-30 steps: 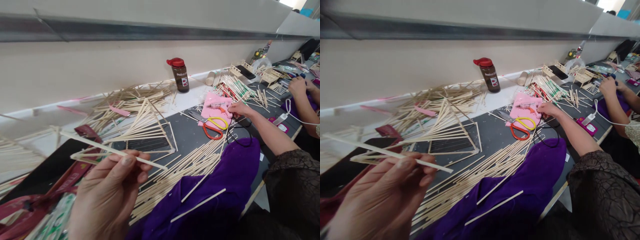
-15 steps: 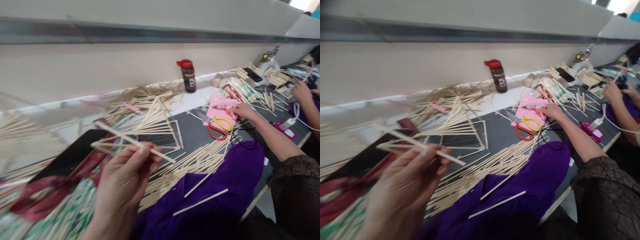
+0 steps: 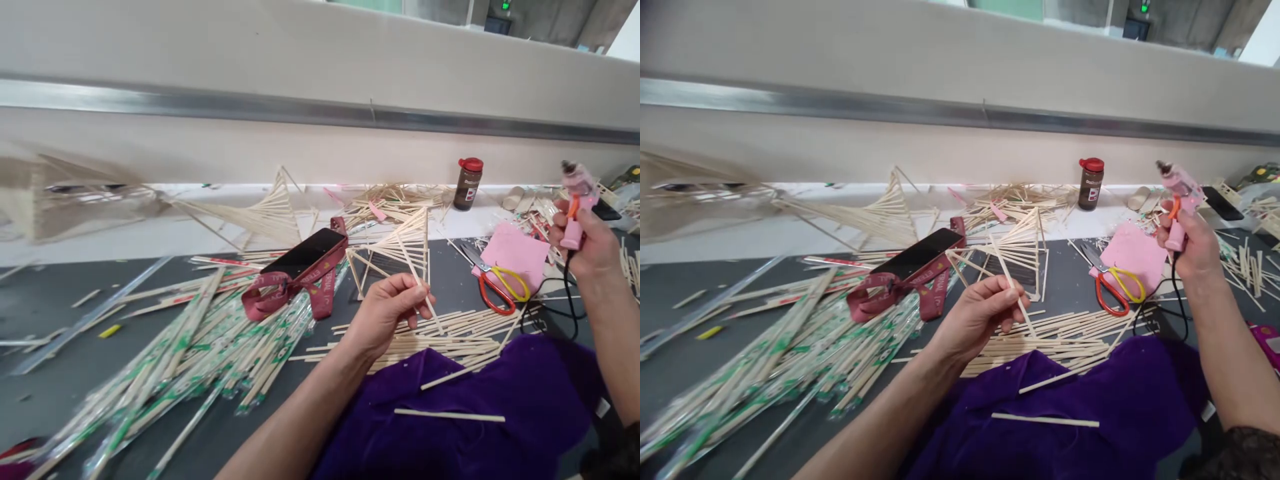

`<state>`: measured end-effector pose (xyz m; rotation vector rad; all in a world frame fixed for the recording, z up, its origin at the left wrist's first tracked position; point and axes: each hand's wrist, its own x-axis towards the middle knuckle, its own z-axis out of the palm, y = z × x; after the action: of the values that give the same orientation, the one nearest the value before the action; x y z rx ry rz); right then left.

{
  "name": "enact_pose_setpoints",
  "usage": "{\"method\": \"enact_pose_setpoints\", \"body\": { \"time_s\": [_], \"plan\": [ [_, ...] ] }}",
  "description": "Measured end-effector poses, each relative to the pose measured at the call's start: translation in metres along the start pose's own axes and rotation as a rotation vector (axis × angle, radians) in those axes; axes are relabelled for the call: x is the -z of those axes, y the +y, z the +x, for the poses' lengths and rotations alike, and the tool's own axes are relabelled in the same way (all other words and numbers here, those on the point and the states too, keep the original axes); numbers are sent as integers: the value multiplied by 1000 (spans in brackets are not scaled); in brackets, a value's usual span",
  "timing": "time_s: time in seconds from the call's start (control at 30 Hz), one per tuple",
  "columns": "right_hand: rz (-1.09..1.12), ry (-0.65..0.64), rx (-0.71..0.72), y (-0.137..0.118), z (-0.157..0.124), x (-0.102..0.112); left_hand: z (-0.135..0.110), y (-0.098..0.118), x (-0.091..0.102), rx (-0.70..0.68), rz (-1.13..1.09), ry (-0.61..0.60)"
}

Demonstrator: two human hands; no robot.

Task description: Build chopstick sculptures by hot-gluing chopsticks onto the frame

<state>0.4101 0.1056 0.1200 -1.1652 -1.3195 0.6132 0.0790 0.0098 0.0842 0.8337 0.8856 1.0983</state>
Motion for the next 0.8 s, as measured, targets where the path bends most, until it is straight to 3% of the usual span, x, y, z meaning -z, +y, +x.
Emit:
{"method": "enact_pose_setpoints", "body": {
  "time_s": [0.07,0.13,0.27,0.37,0.47,0.6,0.8],
  "plan": [
    [329,-71,-109,-32,-2,-26,1,-2,-1,-2,14,-12],
    [499,-111,-107,-64,-9,-56,2,-2,0,-15,23,-5],
    [542,-268,-18,-99,-35,-108,2,-1,5,-69,48,40],
    [602,-435,-34,-95,-53,-128,2,2,10,-116,54,71],
    [537,-545,-61,-77,-63,-133,2,5,15,-137,37,94],
    [446,-602,-45,-60,-66,-133,4,7,20,-144,6,142],
    [334,-649,-40,-55,-65,-138,7,5,24,-147,-33,133]
  ]
}}
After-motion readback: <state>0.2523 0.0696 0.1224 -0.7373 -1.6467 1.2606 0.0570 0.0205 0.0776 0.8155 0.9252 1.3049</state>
